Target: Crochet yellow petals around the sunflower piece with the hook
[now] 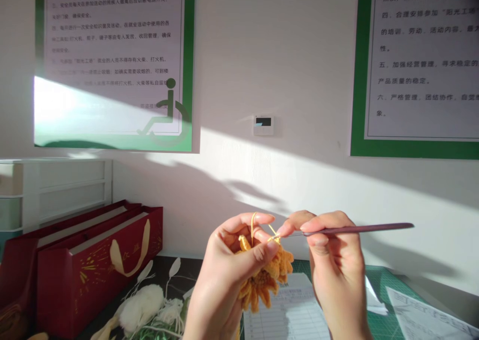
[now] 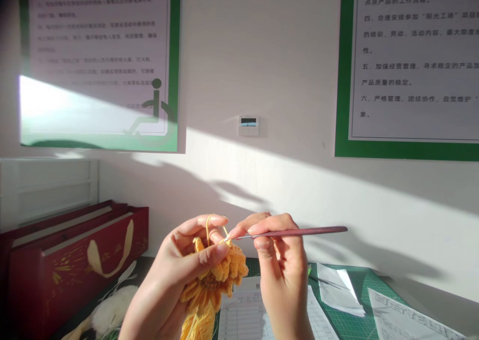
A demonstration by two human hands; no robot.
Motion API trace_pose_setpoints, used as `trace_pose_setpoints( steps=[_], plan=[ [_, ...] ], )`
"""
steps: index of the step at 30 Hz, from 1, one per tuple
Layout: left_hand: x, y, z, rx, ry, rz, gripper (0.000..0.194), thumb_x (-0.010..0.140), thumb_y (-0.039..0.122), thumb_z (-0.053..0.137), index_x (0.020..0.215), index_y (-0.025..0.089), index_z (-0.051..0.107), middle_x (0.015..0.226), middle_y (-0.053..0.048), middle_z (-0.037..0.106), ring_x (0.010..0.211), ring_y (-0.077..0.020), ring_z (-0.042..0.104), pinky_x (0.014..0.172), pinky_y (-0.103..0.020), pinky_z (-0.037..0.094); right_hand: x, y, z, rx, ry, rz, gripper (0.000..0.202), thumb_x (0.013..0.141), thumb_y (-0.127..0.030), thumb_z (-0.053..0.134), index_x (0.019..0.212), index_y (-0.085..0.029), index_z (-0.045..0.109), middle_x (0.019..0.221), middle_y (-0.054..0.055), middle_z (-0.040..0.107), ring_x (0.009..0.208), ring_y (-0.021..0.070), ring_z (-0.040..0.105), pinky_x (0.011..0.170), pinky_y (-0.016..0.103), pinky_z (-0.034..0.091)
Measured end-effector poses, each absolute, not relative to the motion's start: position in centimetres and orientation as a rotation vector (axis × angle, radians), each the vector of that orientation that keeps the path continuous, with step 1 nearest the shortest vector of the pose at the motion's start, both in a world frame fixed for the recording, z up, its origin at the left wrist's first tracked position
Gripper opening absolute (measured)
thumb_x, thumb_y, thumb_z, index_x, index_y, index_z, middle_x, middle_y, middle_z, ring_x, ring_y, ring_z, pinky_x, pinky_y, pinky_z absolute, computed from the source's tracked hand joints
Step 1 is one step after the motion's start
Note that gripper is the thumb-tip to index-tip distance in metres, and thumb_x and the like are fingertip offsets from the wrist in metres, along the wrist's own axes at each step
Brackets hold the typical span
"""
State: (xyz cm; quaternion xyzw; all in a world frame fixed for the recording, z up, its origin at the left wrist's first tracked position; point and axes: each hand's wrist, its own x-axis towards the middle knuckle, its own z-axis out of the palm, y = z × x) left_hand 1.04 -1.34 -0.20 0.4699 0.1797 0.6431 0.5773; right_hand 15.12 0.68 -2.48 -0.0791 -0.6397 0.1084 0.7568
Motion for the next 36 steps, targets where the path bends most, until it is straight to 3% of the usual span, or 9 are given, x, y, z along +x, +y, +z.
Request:
trace_pose_setpoints(
  steps=[12, 17, 26, 36],
  plan=[
    [1.5, -1.9, -0.1, 1.085, 0.423, 1.562, 0.033, 0.06, 0.015, 0.095, 0.089, 0.016, 0.08, 0.067, 0.003, 0.066, 0.057, -0.0079, 0.061, 0.056, -0.017, 0.052, 15.6, 0.6, -2.6, -0.103, -1.496, -0.049, 0.02, 0.098, -0.005, 0.05, 0.108, -0.021, 0.058, 0.093, 0.004, 0.072, 0.089, 0.0207, 0.069, 0.083, 0.045, 0.052],
    [1.5, -1.9, -0.1, 1.094, 0.427, 1.547, 0.032, 0.062, 0.016, 0.094, 0.09, 0.017, 0.079, 0.067, 0.002, 0.067, 0.055, -0.0073, 0.056, 0.053, -0.018, 0.048, 15.4, 0.4, -2.7, -0.115, -1.508, -0.072, 0.021, 0.097, -0.005, 0.05, 0.108, -0.021, 0.059, 0.095, 0.005, 0.072, 0.09, 0.0216, 0.069, 0.081, 0.045, 0.053],
    [1.2, -1.8, 0.0, 1.092, 0.418, 1.496, 0.031, 0.061, 0.017, 0.095, 0.087, 0.016, 0.08, 0.068, 0.001, 0.066, 0.057, -0.0088, 0.059, 0.056, -0.019, 0.049, 14.3, 0.6, -2.8, -0.105, -1.324, 0.11, 0.012, 0.102, -0.016, 0.05, 0.105, -0.024, 0.057, 0.086, -0.001, 0.066, 0.084, 0.018, 0.071, 0.079, 0.037, 0.054],
    [1.4, -1.8, -0.2, 1.094, 0.429, 1.542, 0.031, 0.062, 0.016, 0.094, 0.09, 0.015, 0.078, 0.067, 0.001, 0.066, 0.055, -0.0075, 0.055, 0.053, -0.018, 0.046, 15.4, 0.2, -2.3, -0.098, -1.5, -0.025, 0.019, 0.099, -0.007, 0.05, 0.108, -0.022, 0.057, 0.092, 0.003, 0.071, 0.086, 0.0198, 0.068, 0.078, 0.043, 0.052]
  ],
)
